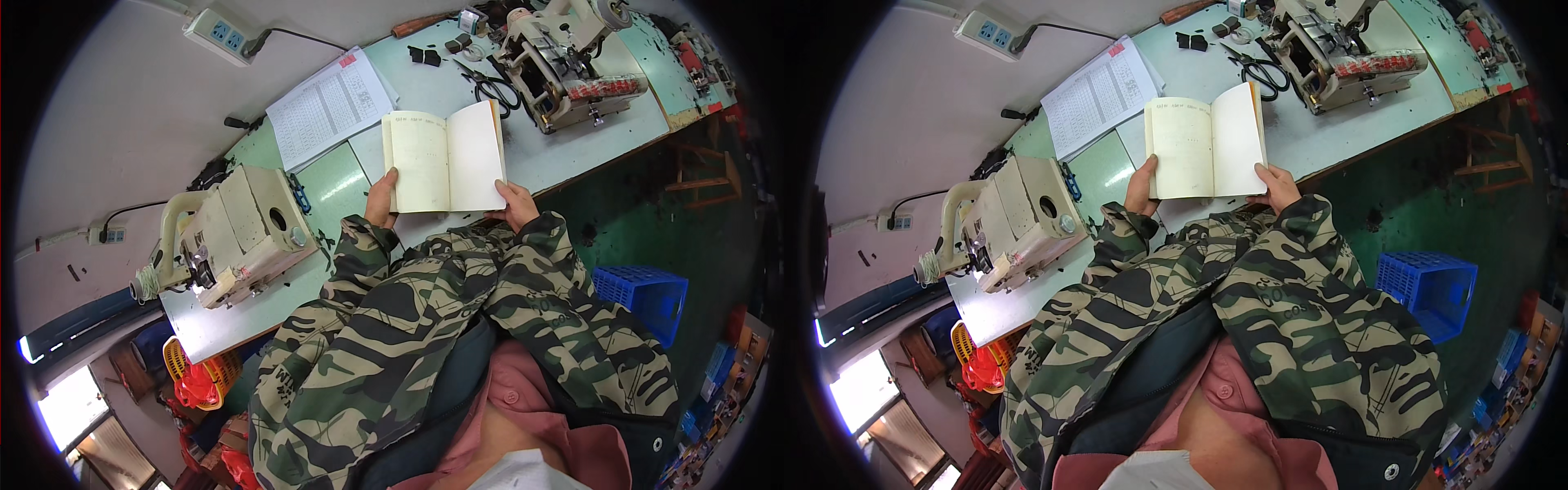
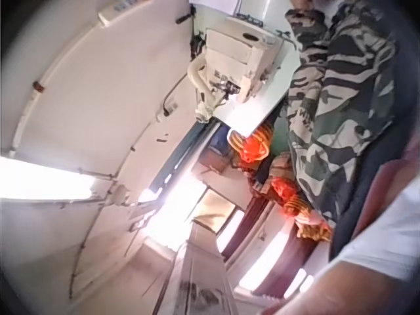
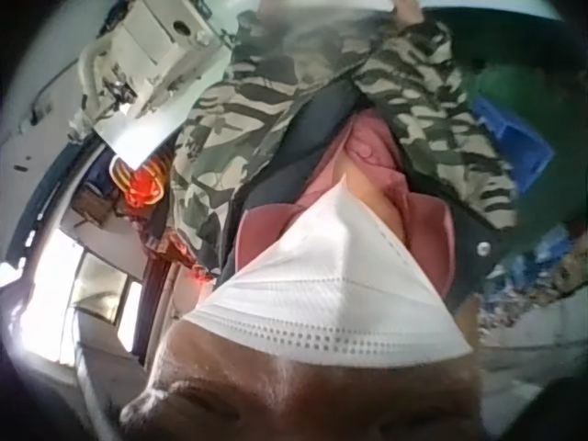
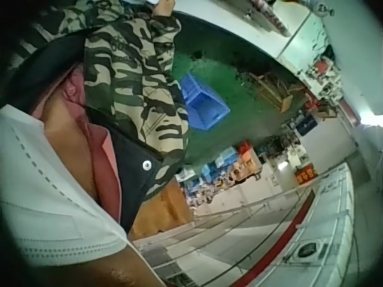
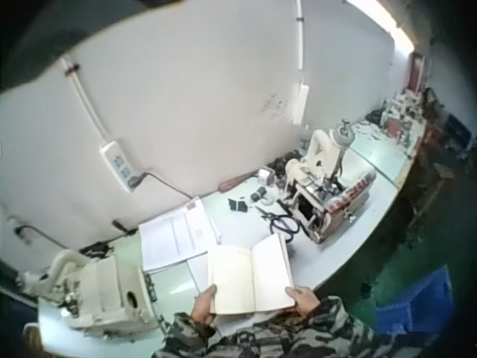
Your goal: Checking instructions in a notebook and then assembling small manufacturing components at a workstation.
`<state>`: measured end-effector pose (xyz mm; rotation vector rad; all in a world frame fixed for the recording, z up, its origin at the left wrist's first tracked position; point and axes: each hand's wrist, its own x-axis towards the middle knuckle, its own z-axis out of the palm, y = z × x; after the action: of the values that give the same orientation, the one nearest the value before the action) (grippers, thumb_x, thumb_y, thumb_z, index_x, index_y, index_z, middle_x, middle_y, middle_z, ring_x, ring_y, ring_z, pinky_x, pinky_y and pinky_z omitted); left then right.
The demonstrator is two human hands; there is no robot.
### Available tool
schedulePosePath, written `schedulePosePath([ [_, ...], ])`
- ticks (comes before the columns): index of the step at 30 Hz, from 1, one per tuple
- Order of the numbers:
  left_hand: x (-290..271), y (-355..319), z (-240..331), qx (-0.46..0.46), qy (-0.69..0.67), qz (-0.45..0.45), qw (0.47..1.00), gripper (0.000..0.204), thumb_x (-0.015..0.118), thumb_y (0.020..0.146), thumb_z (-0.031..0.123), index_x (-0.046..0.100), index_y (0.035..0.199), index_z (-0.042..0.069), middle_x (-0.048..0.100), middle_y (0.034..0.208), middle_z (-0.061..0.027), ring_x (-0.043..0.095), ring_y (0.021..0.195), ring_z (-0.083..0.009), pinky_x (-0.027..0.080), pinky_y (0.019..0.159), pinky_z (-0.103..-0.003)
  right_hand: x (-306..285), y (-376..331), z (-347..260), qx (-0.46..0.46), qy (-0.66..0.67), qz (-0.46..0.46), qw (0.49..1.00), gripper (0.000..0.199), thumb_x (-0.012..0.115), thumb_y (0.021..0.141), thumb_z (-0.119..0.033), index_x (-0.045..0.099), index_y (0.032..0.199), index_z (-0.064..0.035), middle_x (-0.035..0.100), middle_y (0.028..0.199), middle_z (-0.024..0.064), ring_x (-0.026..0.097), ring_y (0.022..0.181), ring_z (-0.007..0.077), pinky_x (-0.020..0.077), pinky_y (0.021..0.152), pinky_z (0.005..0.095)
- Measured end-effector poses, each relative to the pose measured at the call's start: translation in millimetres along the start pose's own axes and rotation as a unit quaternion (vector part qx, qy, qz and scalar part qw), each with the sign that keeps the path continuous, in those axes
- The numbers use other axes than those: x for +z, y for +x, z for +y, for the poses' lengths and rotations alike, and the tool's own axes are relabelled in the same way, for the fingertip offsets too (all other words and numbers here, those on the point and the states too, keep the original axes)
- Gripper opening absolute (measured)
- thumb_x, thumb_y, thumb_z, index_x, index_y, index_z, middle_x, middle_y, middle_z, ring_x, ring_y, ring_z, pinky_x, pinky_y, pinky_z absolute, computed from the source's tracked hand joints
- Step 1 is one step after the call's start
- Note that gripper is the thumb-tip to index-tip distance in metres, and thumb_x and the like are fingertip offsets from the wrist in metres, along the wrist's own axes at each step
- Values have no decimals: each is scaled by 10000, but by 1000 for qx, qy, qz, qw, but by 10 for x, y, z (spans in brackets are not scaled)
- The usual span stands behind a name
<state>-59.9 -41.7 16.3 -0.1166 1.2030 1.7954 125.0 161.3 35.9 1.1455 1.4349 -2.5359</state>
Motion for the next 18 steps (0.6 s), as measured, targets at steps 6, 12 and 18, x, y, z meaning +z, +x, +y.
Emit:
schedulePosePath([
  [6,116,-149,157,12,19,15,1000,480,392,919,295,371,1224,-76,509,1146,-188,540,1021,-255,445,858,-357,-29,208,136,27,-31,-14,999,339,486,883,-225,474,1127,10,570,973,98,586,841,195,540,672,354],
  [12,-165,-91,164,65,130,69,987,435,450,903,259,432,1176,-79,543,1090,-171,558,943,-222,450,809,-327,-111,443,361,47,-92,46,994,331,503,864,-193,481,1123,11,570,985,108,587,847,220,551,651,377],
  [18,-201,-220,115,338,671,264,605,530,633,742,233,445,1162,-29,484,1124,-216,448,1046,-342,390,875,-406,-51,371,294,76,-111,45,990,340,495,874,-222,484,1163,-44,568,1028,92,566,908,221,532,697,391],
])
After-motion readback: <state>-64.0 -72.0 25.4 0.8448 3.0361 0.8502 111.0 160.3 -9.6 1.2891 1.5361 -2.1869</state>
